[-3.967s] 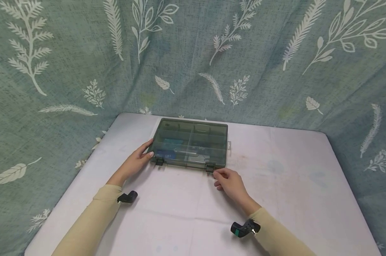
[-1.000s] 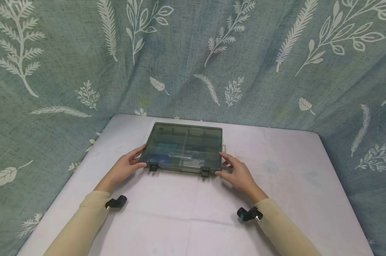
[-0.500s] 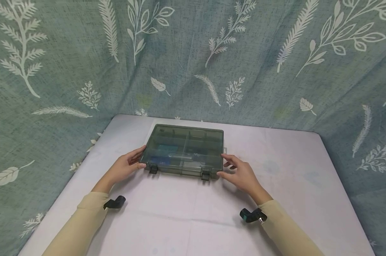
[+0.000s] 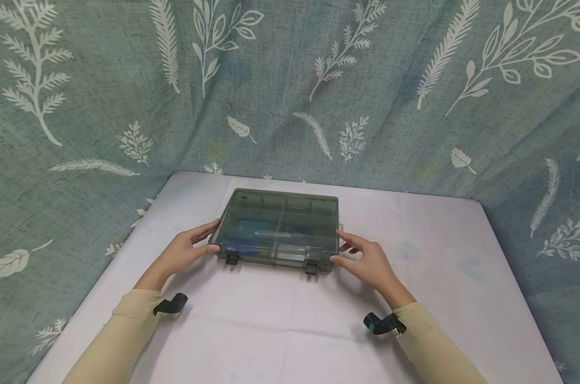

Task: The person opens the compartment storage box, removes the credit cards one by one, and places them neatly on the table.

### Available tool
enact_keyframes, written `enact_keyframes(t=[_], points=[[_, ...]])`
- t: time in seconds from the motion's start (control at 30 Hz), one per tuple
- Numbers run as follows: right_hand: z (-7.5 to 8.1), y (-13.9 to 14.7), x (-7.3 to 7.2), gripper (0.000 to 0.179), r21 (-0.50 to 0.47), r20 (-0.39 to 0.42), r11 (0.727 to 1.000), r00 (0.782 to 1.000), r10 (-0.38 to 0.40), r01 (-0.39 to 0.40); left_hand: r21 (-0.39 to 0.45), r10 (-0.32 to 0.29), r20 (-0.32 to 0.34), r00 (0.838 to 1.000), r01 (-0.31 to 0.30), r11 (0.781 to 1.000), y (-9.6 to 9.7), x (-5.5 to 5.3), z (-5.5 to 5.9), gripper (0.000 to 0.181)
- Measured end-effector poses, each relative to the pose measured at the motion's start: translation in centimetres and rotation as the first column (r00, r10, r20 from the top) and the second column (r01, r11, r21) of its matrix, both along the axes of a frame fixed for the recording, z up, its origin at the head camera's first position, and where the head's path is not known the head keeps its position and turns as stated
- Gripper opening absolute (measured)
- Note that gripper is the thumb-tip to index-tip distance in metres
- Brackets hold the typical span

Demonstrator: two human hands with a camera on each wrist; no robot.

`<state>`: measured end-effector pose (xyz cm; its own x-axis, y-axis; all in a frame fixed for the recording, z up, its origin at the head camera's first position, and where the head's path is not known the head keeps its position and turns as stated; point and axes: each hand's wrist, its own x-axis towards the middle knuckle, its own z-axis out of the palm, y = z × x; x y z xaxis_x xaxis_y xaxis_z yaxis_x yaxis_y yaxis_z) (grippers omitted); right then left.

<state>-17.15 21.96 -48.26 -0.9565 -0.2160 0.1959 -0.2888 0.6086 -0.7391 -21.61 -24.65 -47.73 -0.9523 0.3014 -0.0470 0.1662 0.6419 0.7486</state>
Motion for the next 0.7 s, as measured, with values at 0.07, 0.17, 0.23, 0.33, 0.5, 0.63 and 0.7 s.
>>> enact_keyframes(t=[0.07, 0.17, 0.23, 0.33, 0.5, 0.63, 0.7], points=[[0.0, 0.1, 0.0, 0.064, -0.005, -0.015, 1.0, 1.0, 0.006, -0.006, -0.003, 0.008, 0.002, 1.0, -0.008, 1.0, 0.1, 0.1, 0.2, 0.079], [-0.1, 0.3, 0.1, 0.063, -0.016, -0.039, 1.0, 0.999, 0.018, -0.019, -0.006, -0.005, -0.009, 1.0, 0.005, 1.0, 0.2, 0.1, 0.6, 0.078], [0.0, 0.4, 0.1, 0.062, -0.022, -0.051, 0.999, 0.998, 0.025, -0.026, -0.007, -0.007, -0.013, 1.0, 0.007, 1.0, 0.3, 0.2, 0.9, 0.078], [0.1, 0.6, 0.4, 0.06, -0.019, -0.06, 0.999, 0.998, 0.03, -0.031, -0.014, -0.019, -0.023, 1.0, 0.019, 1.0, 0.5, 0.3, 1.3, 0.079], [0.6, 0.8, 0.8, 0.06, -0.005, -0.063, 1.0, 0.998, 0.023, -0.024, -0.025, -0.026, -0.036, 0.999, 0.025, 0.999, 0.5, 0.6, 1.8, 0.077], [1.1, 1.0, 1.1, 0.058, -0.001, -0.071, 1.0, 0.997, 0.025, -0.025, -0.027, -0.032, -0.044, 0.999, 0.031, 0.999, 0.4, 0.6, 2.1, 0.075], [1.3, 1.1, 1.2, 0.057, -0.001, -0.082, 1.0, 0.996, 0.029, -0.029, -0.029, -0.037, -0.048, 0.998, 0.035, 0.999, 0.4, 0.7, 2.3, 0.074]])
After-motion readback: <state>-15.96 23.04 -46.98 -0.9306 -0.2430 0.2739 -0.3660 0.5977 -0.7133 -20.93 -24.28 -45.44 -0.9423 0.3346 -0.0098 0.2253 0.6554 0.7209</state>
